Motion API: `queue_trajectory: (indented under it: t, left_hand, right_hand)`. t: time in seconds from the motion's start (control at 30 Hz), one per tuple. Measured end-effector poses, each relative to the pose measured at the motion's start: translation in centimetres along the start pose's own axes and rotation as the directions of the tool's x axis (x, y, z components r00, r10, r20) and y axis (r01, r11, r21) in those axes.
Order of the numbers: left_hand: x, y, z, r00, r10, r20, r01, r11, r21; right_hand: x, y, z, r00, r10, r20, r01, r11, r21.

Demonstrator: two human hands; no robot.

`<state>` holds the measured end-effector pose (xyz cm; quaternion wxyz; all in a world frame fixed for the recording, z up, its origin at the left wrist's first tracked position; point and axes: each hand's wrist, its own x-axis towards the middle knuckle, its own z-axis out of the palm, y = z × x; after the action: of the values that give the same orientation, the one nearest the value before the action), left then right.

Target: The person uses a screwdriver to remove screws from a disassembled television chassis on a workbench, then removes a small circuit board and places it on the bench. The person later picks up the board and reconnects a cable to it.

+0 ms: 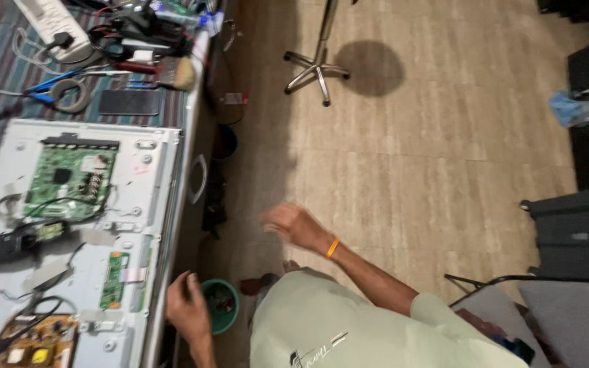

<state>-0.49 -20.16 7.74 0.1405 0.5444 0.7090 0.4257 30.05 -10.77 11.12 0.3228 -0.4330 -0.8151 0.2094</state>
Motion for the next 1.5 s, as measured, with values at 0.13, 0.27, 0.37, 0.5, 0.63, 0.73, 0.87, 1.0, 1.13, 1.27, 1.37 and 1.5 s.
queue_trajectory:
  t: [0.13, 0.27, 0.37, 0.5, 0.63, 0.73, 0.87, 1.0, 1.13, 1.27, 1.37, 1.5]
  left_hand:
    - [-2.4, 6.3, 4.2, 0.96, 0.057, 0.276, -0.058, 0.998, -0.003]
    - [-3.4, 10.5, 5.2, 0.885, 0.108, 0.452, -0.066, 0.992, -0.108]
    - [-3.0, 11.9, 4.6, 0.835, 0.153, 0.528, -0.084, 0.985, -0.154]
    - [-2.0, 11.0, 2.6, 0.809, 0.219, 0.546, -0.141, 0.973, -0.182]
    - [-1.0, 7.4, -0.5, 0.848, 0.185, 0.496, -0.128, 0.981, -0.147]
    - [-1.2, 3.6, -3.7, 0.852, 0.098, 0.514, -0.075, 0.995, -0.065]
    - [-1.2, -0.8, -7.0, 0.86, 0.095, 0.502, -0.088, 0.995, -0.038]
    - [-0.2, -4.1, -9.4, 0.879, 0.044, 0.474, -0.079, 0.995, 0.055]
    - [0.1, -5.9, -11.7, 0.896, 0.088, 0.434, -0.12, 0.992, 0.047]
    - [-0.1, -6.7, -13.8, 0.906, 0.098, 0.412, -0.09, 0.995, -0.04]
    - [0.2, -7.0, -14.8, 0.911, 0.061, 0.408, -0.048, 0.998, -0.043]
    - [0.5, -7.6, -15.1, 0.909, 0.052, 0.413, -0.024, 0.997, -0.073]
  right_hand:
    - [0.0, 2.5, -12.2, 0.873, 0.057, -0.484, -0.274, 0.878, -0.392]
    - [-2.2, -1.1, -25.2, 0.687, -0.241, -0.686, -0.285, 0.779, -0.559]
    - [-4.6, -5.3, -27.7, 0.723, -0.237, -0.649, -0.221, 0.811, -0.542]
    - [-5.8, -8.0, -20.1, 0.905, -0.028, -0.423, -0.108, 0.95, -0.293]
    - [-4.9, -8.8, -3.9, 0.787, 0.489, 0.376, -0.434, 0.872, -0.226]
    - [-6.5, -10.3, 5.5, 0.681, 0.333, 0.652, -0.291, 0.94, -0.175]
    - [-8.2, -13.1, 12.0, 0.652, 0.339, 0.678, -0.318, 0.934, -0.161]
    - [-5.8, -11.0, 14.4, 0.653, 0.461, 0.601, -0.293, 0.885, -0.361]
    - [-5.7, -5.1, 15.1, 0.309, 0.715, 0.628, -0.471, 0.688, -0.552]
    - [-8.5, -4.0, 17.1, 0.219, 0.768, 0.601, -0.419, 0.631, -0.653]
    - [-10.4, -6.8, 20.7, 0.574, 0.682, 0.453, -0.604, 0.726, -0.328]
    - [-10.9, -10.7, 24.0, 0.652, 0.532, 0.54, -0.513, 0.834, -0.202]
